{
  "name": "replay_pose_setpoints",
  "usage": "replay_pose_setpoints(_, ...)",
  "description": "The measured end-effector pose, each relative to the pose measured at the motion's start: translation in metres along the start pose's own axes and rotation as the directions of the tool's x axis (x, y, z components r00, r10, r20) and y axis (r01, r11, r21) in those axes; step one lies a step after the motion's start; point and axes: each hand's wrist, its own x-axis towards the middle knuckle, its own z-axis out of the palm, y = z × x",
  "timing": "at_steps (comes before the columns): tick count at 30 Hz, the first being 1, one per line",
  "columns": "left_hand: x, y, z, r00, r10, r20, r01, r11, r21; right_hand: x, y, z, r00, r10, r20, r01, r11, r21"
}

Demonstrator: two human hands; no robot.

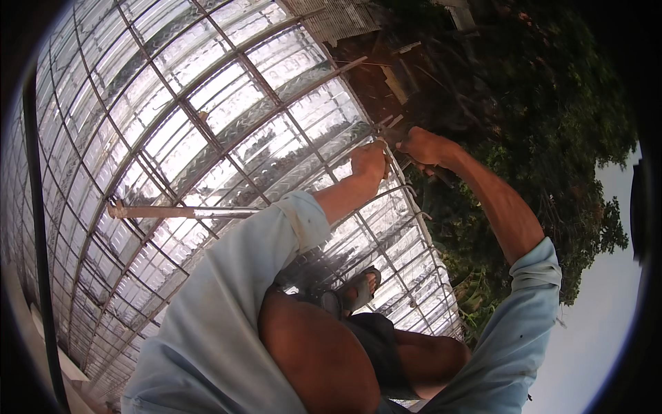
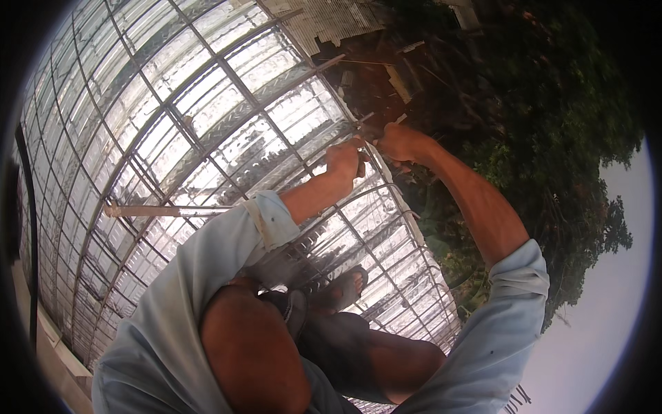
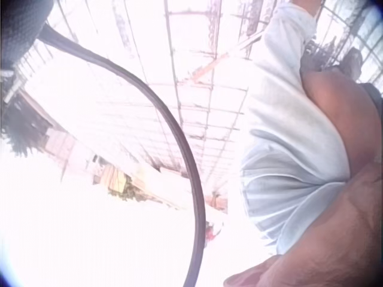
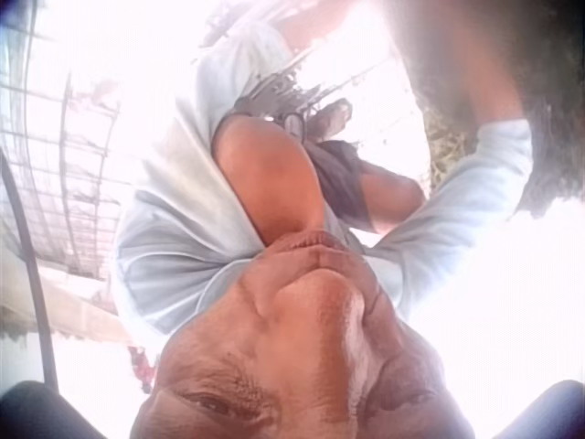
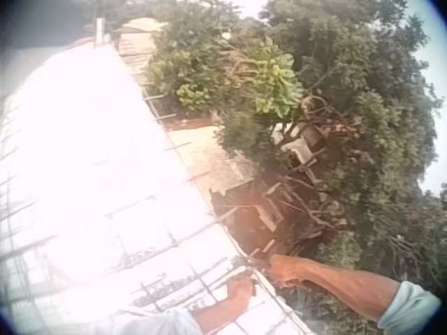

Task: The person stands on a metal scaffolding platform and uses a curved metal bar to adjust and tighten the rebar grid. They repeatedly insert the bar into the grid and apply leverage to secure the structure.

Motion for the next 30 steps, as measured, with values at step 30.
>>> replay_pose_setpoints(30,0.045,0.017,0.048,0.990,-0.122,0.074,0.143,0.843,-0.519,-0.078,0.013,0.050,0.655,-0.634,-0.411,-0.017,0.531,-0.847)
